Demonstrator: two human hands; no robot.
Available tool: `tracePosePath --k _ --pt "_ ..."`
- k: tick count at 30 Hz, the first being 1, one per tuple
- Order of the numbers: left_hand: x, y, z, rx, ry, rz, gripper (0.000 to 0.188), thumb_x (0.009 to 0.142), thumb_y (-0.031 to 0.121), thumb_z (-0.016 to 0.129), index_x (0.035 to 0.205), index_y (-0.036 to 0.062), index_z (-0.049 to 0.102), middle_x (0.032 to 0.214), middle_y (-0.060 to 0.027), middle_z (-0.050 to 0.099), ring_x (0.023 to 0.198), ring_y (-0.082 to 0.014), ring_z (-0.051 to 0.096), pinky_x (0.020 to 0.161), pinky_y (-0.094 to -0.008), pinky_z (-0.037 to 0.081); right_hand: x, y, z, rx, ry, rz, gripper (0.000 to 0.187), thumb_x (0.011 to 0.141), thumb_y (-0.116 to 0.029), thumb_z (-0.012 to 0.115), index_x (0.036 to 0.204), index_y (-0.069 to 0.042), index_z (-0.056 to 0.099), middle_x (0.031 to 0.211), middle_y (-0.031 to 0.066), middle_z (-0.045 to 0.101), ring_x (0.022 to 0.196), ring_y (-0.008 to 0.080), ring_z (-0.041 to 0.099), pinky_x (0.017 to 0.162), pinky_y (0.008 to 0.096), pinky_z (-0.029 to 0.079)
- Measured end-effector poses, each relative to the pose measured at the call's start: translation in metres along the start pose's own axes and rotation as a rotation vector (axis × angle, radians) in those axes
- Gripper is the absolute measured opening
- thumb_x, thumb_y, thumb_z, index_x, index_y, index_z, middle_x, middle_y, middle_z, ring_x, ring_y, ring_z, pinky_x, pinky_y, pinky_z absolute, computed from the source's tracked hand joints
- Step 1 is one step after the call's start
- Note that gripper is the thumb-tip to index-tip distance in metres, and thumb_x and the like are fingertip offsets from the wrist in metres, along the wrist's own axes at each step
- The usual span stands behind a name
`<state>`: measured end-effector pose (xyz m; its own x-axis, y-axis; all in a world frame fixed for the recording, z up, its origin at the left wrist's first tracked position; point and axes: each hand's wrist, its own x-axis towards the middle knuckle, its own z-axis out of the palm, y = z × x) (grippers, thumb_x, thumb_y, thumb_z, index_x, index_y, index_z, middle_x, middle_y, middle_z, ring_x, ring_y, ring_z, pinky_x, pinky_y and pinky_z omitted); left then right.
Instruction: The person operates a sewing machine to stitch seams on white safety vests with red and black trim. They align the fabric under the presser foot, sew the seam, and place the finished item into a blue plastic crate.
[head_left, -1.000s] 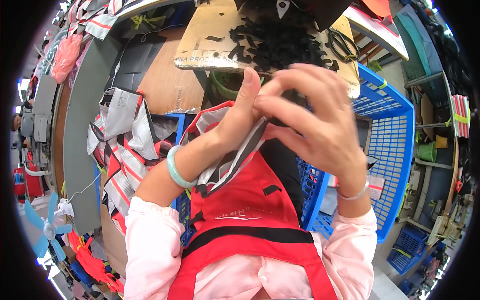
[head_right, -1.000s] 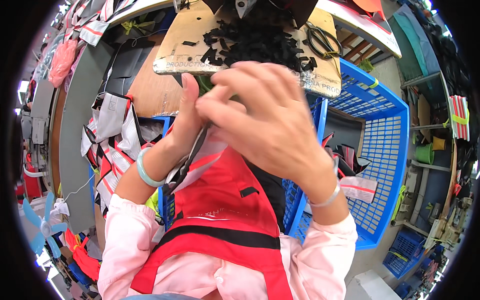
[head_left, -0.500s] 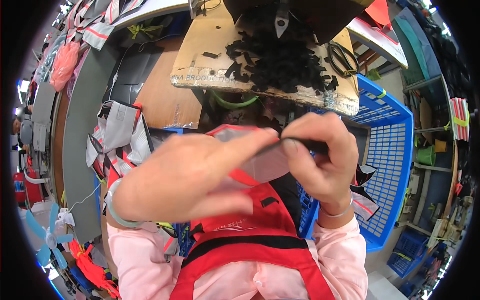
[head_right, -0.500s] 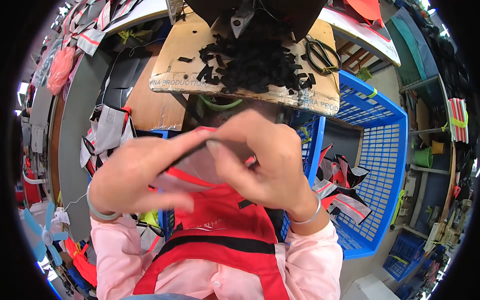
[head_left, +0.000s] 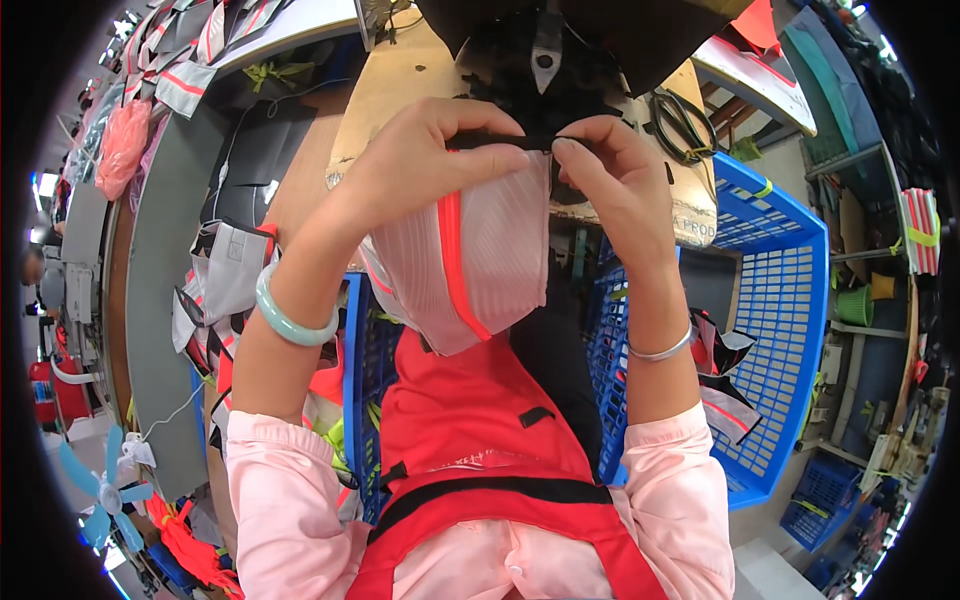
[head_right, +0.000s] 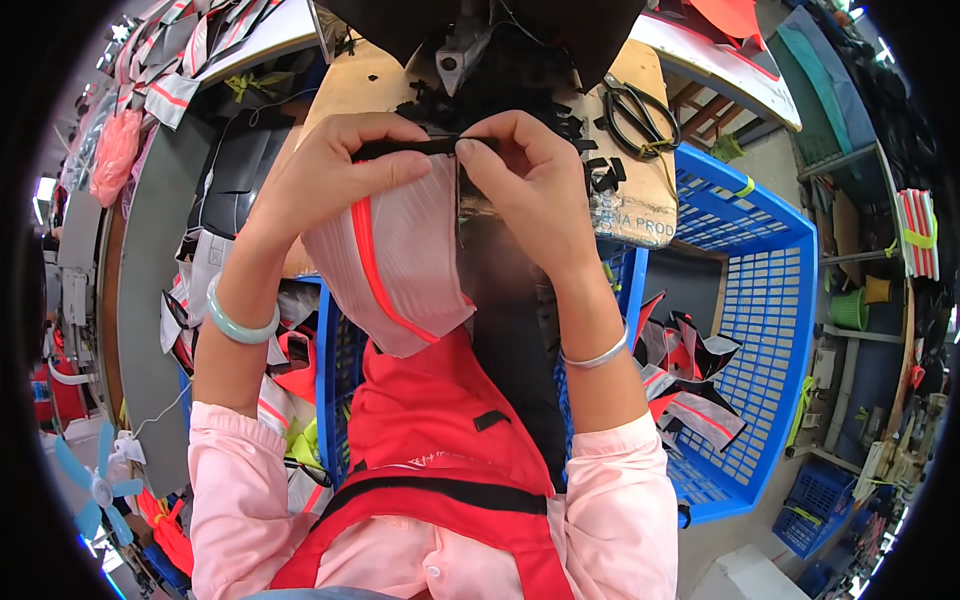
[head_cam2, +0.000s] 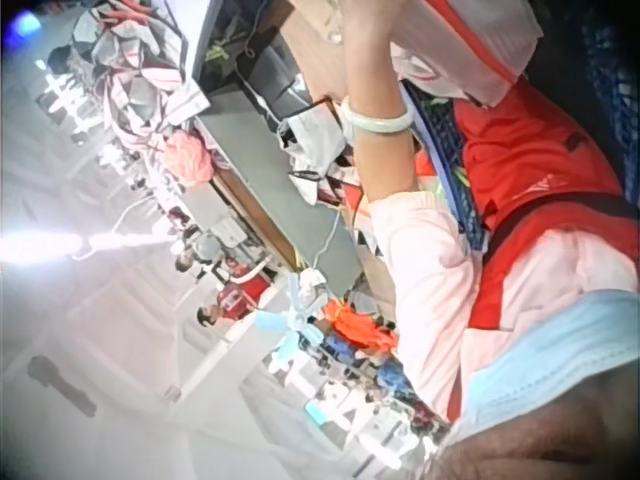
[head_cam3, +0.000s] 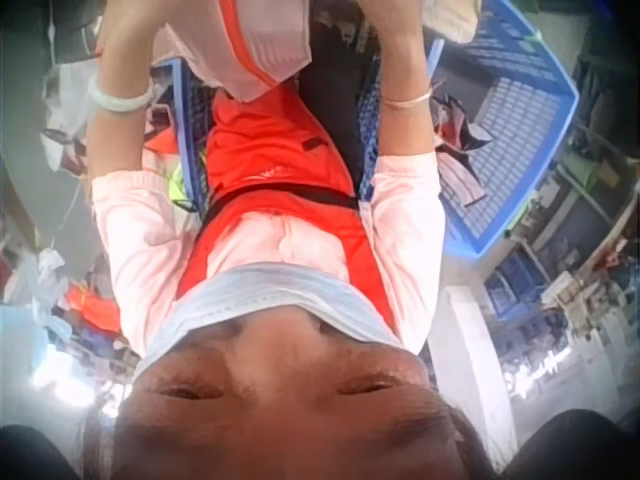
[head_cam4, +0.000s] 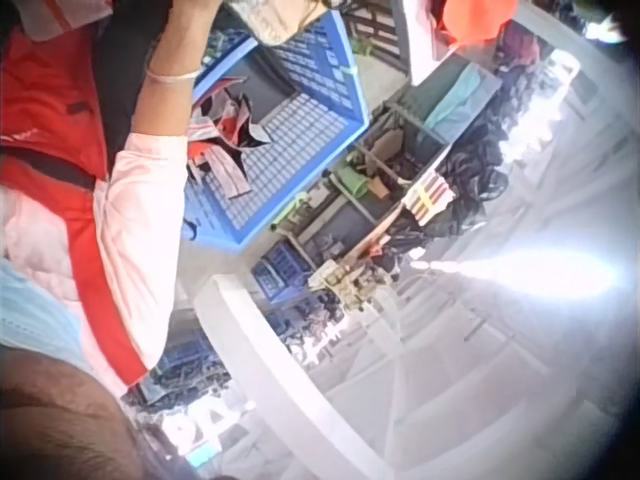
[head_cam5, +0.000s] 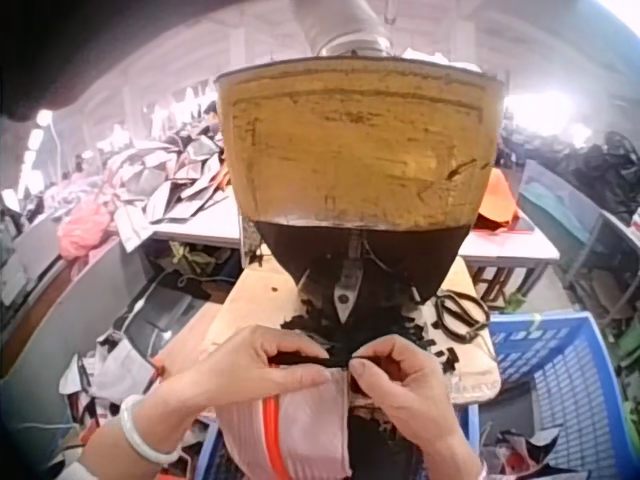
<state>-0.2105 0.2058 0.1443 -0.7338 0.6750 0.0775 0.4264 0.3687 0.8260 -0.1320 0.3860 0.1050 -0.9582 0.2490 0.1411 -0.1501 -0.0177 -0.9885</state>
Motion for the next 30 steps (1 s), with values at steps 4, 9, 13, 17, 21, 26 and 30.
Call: tracePosePath --k 4,9,13,17,21,26,30 --pt "0.014 -0.018 -0.006 -0.082 -0.064 -0.031 0.032 0.082 0.024 0.07 0.104 0.0 0.067 0.086 -0.001 0.066 0.078 -0.0053 0.059 0.073 -0.0204 0.047 0.016 0.014 -0.002 -0.007 -0.028 0.002 0.013 0.085 -0.012 0.062 0.09 0.001 0.061 0.074 -0.0041 0.057 0.068 0.0014 0.049 0.061 0.0172 0.039" --pt "0.033 -0.034 -0.01 -0.229 -0.123 -0.131 0.035 0.084 0.024 0.069 0.106 -0.0019 0.065 0.088 -0.002 0.066 0.078 -0.006 0.059 0.072 -0.02 0.047 0.03 0.02 -0.002 0.098 -0.013 0.072 0.018 0.084 -0.02 0.064 0.088 -0.002 0.061 0.07 -0.0005 0.055 0.067 0.0073 0.049 0.065 0.0213 0.037" --pt "0.041 -0.04 -0.012 -0.28 -0.14 -0.183 0.035 0.083 0.024 0.069 0.106 -0.0017 0.065 0.088 -0.002 0.066 0.078 -0.0062 0.06 0.072 -0.0199 0.048 0.036 0.026 -0.003 0.121 -0.023 0.093 0.019 0.084 -0.022 0.064 0.088 -0.003 0.061 0.069 -0.0003 0.054 0.067 0.0078 0.048 0.064 0.0216 0.036" --pt "0.042 -0.044 -0.013 -0.315 -0.13 -0.191 0.035 0.083 0.025 0.07 0.106 -0.001 0.065 0.089 -0.0022 0.066 0.078 -0.0066 0.06 0.072 -0.02 0.048 0.04 0.029 -0.003 0.134 -0.025 0.114 0.019 0.084 -0.021 0.063 0.088 -0.003 0.061 0.07 -0.0001 0.054 0.065 0.0088 0.048 0.064 0.0223 0.037" --pt "0.044 -0.04 -0.014 -0.351 -0.122 -0.195 0.035 0.082 0.025 0.071 0.106 -0.0009 0.065 0.09 -0.0025 0.065 0.079 -0.0068 0.06 0.073 -0.0202 0.048 0.041 0.029 -0.001 0.208 -0.009 0.107 0.017 0.083 -0.021 0.063 0.084 -0.004 0.062 0.067 -0.002 0.053 0.063 0.0061 0.045 0.061 0.0211 0.035" --pt "0.041 -0.035 -0.012 -0.506 -0.062 -0.273 0.034 0.081 0.021 0.072 0.106 -0.0002 0.065 0.093 -0.0032 0.066 0.082 -0.0084 0.062 0.076 -0.0207 0.049 0.043 0.029 0.001 0.418 -0.008 0.172 0.015 0.082 -0.018 0.063 0.087 -0.004 0.063 0.069 -0.0023 0.054 0.062 0.0074 0.05 0.061 0.0217 0.039" --pt "0.044 -0.041 -0.009 -0.588 -0.042 -0.295 0.034 0.081 0.024 0.071 0.105 0.0016 0.065 0.094 -0.006 0.066 0.085 -0.0121 0.063 0.078 -0.0231 0.049 0.043 0.033 0.003 0.583 0.012 0.229 0.015 0.082 -0.016 0.062 0.09 -0.004 0.063 0.071 -0.0019 0.055 0.063 0.0086 0.053 0.061 0.023 0.043"
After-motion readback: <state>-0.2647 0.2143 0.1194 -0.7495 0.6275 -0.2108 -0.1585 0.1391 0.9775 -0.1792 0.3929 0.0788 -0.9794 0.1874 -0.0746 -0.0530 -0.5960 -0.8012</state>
